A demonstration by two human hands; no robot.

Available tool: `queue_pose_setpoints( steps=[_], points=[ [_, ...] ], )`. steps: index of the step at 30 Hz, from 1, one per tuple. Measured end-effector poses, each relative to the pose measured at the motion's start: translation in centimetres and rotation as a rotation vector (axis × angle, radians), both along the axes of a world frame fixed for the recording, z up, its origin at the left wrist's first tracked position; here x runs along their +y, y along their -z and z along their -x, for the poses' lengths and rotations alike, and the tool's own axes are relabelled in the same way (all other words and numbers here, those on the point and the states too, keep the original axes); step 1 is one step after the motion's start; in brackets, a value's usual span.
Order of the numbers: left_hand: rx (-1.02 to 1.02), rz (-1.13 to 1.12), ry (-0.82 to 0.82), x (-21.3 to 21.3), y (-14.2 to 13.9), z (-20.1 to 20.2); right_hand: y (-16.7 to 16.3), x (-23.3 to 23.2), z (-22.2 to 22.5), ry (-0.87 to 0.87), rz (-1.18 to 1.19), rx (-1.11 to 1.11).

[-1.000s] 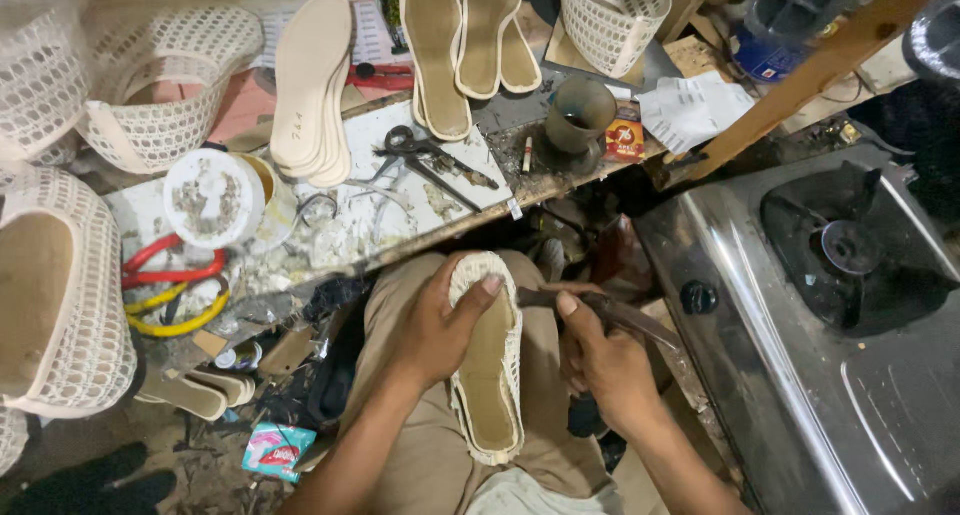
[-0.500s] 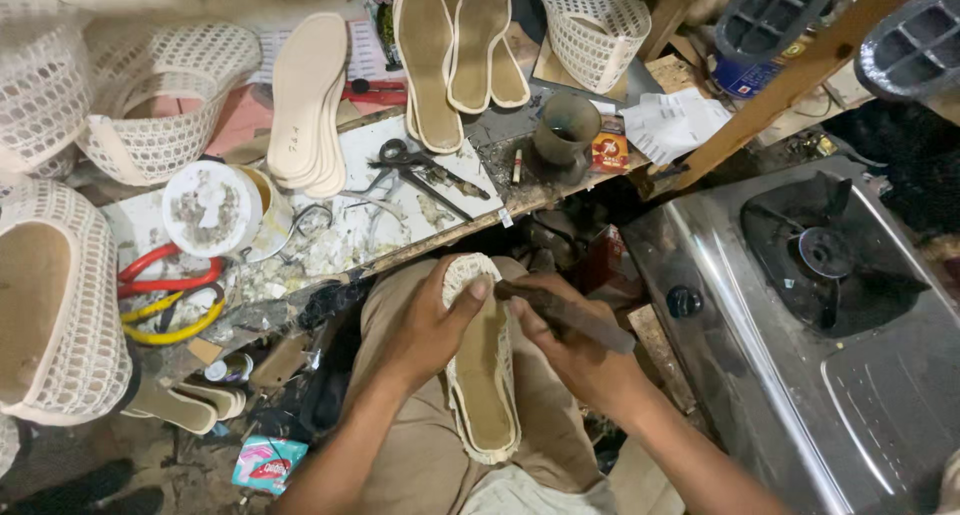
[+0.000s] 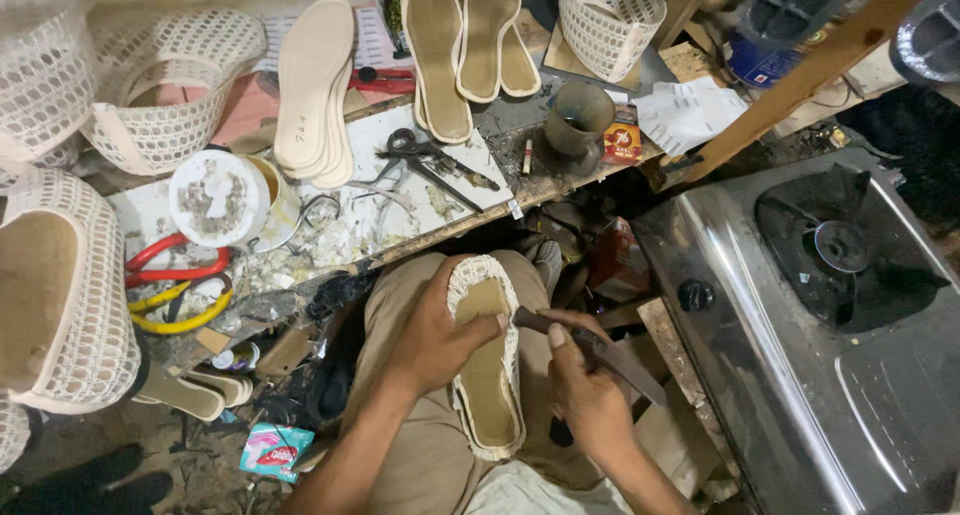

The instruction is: The person uses pliers to press the white mesh upper onto a slipper sole, then applies adhesive with a brush and presses the edges to bond them. The person repeats this process on a second slipper, working one at a time.

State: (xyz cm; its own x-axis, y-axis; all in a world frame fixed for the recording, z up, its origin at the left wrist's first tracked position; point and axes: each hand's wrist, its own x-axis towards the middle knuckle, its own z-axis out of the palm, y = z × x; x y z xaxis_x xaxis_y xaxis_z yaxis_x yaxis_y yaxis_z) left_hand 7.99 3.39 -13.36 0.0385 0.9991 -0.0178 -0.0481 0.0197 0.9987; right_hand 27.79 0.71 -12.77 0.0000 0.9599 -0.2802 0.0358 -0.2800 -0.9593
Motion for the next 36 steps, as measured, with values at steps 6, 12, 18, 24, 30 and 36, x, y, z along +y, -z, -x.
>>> queue_pose_setpoints(
  steps=[6, 12, 18, 24, 30, 36],
  points=[
    [0.128, -0.040, 0.012, 0.0, 1.8, 0.5, -2.8, 1.0, 0.6, -0.389, -0.651, -0.620],
    [0.120, -0.052, 0.019, 0.1, 0.4, 0.1, -6.5, 3.5, 0.1, -0.607, -0.463, -0.681],
    [0.099, 0.107, 0.022, -0.3, -0.6, 0.1, -6.6, 3.0, -1.3, -0.452, -0.411, -0.632],
    [0.092, -0.007, -0.209, -0.5, 0.8, -1.0, -6.6, -2.6, -3.7, -0.053, -0.230, -0.084],
    [0.206, -0.026, -0.271, -0.9, 0.2, -1.8, -0.2, -4.7, 2.1, -0.011, 0.109, -0.488],
    [0.245, -0.129, -0.324, -1.0, 0.5, -2.1, -1.1, -4.2, -1.7, 0.254, -0.184, -0.047]
  ],
)
